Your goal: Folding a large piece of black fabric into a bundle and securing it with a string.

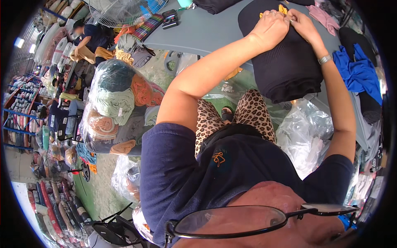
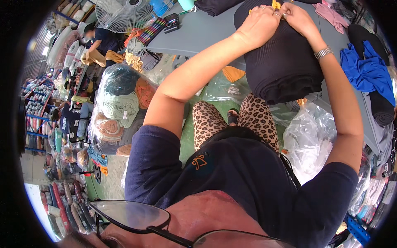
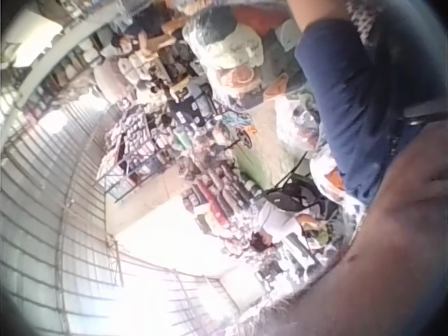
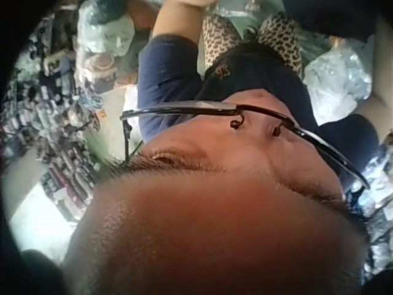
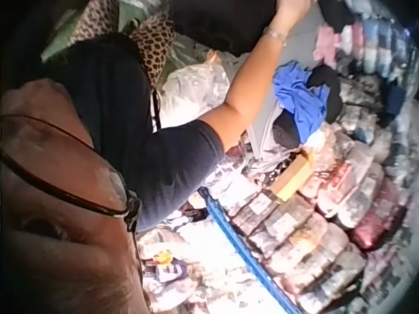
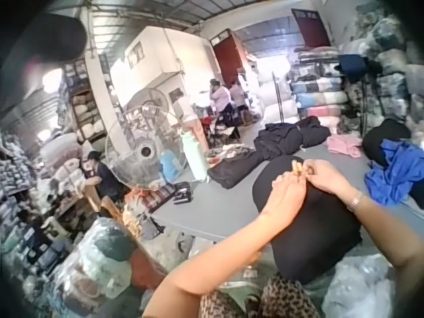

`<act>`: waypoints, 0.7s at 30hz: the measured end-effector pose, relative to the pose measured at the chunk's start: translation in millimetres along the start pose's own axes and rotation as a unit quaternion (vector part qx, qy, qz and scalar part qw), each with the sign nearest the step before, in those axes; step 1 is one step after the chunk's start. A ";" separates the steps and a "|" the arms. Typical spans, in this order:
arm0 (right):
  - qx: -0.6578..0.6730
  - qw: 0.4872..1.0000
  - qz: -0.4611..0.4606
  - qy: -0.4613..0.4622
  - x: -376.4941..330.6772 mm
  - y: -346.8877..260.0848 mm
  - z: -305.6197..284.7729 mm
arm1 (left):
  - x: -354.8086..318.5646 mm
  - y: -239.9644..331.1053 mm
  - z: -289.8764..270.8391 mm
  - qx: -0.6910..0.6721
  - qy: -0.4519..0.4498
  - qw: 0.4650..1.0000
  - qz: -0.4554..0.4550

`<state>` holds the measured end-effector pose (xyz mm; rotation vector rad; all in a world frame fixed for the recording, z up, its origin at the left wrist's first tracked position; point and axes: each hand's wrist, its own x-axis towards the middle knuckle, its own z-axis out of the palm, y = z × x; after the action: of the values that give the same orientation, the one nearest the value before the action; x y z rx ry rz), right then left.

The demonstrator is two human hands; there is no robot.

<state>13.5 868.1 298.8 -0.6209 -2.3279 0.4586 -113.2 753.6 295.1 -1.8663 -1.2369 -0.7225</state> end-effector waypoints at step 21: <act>-0.008 0.966 -0.234 0.110 -39.6 -38.1 -20.3 | 30.2 -30.4 29.8 -0.590 -0.291 0.612 -0.440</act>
<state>41.8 818.2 310.7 -0.1051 -2.1691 0.1411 -129.1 800.6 311.4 -2.5149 -2.6088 -1.9258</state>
